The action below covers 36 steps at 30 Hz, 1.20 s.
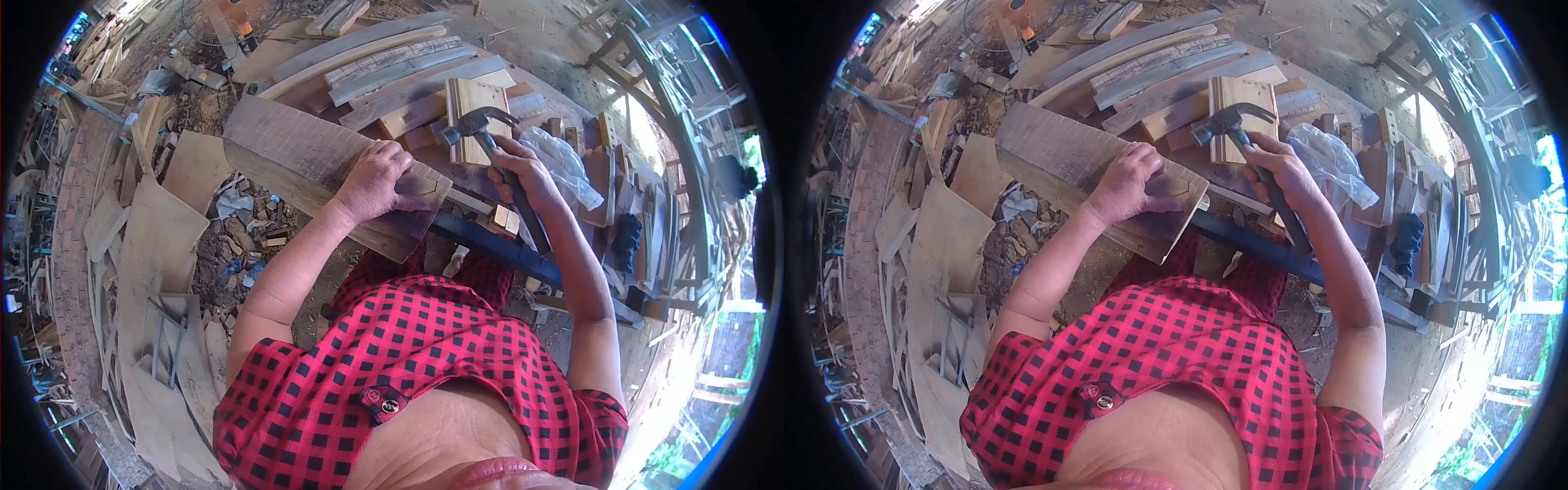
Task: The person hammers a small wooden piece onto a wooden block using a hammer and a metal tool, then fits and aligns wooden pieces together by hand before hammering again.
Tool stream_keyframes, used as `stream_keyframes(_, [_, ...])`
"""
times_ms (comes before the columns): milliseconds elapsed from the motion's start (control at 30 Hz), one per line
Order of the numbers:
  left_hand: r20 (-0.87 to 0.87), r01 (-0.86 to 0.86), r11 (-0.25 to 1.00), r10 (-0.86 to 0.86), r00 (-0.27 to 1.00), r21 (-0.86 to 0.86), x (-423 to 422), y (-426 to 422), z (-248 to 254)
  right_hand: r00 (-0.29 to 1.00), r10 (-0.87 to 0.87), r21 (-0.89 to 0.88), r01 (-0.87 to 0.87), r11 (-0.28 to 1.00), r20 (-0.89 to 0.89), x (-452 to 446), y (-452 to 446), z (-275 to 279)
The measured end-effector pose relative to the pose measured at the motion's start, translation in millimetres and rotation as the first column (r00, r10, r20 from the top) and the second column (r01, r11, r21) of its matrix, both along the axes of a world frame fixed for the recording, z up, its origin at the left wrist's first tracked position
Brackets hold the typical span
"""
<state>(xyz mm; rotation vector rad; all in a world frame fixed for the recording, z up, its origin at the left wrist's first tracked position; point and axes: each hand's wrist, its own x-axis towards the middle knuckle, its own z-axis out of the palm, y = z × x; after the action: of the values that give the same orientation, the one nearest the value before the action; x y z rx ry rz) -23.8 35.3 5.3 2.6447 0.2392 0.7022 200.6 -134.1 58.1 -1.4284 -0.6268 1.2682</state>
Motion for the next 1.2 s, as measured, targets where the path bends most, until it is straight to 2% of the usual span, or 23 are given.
stream_keyframes(33, [0.027,0.010,1.000,-0.011,1.000,0.016,0,1,-1,0.999,-0.012,0.004,0.012,1.000,-0.033,1,-3,-2])
stream_keyframes(100, [0.051,0.023,0.999,-0.025,0.998,0.033,1,2,1,1.000,0.028,-0.079,-0.027,0.997,0.011,-3,-11,-15])
stream_keyframes(133, [0.009,0.052,0.999,-0.052,0.999,-0.008,0,4,5,0.994,0.112,-0.093,-0.112,0.989,-0.005,-8,-17,-19])
stream_keyframes(167, [-0.034,0.076,0.996,-0.078,0.996,-0.052,0,5,6,0.992,0.098,-0.090,-0.106,0.990,-0.085,-12,-23,-21])
stream_keyframes(267, [-0.017,0.062,0.998,-0.063,0.998,-0.009,3,4,4,0.985,0.101,-0.030,-0.106,0.994,-0.141,-4,-24,-28])
stream_keyframes(333, [0.012,0.062,0.998,-0.062,0.998,0.030,5,3,3,0.999,0.003,0.019,-0.002,1.000,-0.053,3,-21,-22])
stream_keyframes(433, [0.042,0.069,0.996,-0.071,0.997,0.053,5,4,2,0.983,-0.103,0.038,0.109,0.993,-0.150,8,-11,-24])
stream_keyframes(500, [0.039,0.075,0.996,-0.077,0.996,0.038,4,5,5,0.988,-0.086,0.026,0.090,0.996,-0.127,0,-15,-22])
stream_keyframes(567, [-0.113,0.094,0.994,-0.100,0.989,-0.056,3,6,10,0.977,0.194,-0.035,-0.197,0.980,-0.086,-9,-20,-21])
stream_keyframes(633, [-0.104,0.076,0.996,-0.081,0.991,-0.050,5,5,9,0.974,0.183,0.004,-0.184,0.983,-0.136,-2,-21,-27])
stream_keyframes(767, [-0.074,0.072,0.996,-0.076,0.994,-0.048,7,4,7,0.997,0.028,0.052,-0.024,0.998,-0.074,8,-17,-23])
stream_keyframes(833, [-0.074,0.072,0.996,-0.075,0.994,-0.042,7,3,7,0.986,-0.085,0.117,0.101,0.988,-0.140,8,-10,-16])
stream_keyframes(900, [-0.072,0.066,0.997,-0.068,0.995,-0.034,7,5,7,0.992,-0.070,0.092,0.080,0.993,-0.102,7,-9,-18])
stream_keyframes(967, [-0.101,0.079,0.996,-0.082,0.991,-0.032,7,5,7,0.969,0.203,-0.021,-0.202,0.979,0.141,-4,-15,-20])
stream_keyframes(1033, [-0.057,0.062,0.998,-0.063,0.996,-0.014,11,4,3,0.977,0.201,0.027,-0.203,0.979,0.076,-13,-18,-8])
stream_keyframes(1100, [-0.008,0.047,0.999,-0.047,0.999,0.002,11,3,0,0.984,0.078,0.041,-0.086,0.995,0.158,-15,-16,-4])
stream_keyframes(1133, [0.017,0.049,0.999,-0.049,0.999,0.017,10,2,0,0.984,0.075,0.043,-0.083,0.996,0.162,-15,-16,2])
stream_keyframes(1200, [0.047,0.052,0.998,-0.053,0.997,0.033,10,-2,-4,0.958,-0.007,0.093,-0.021,0.995,0.287,-18,-18,20])
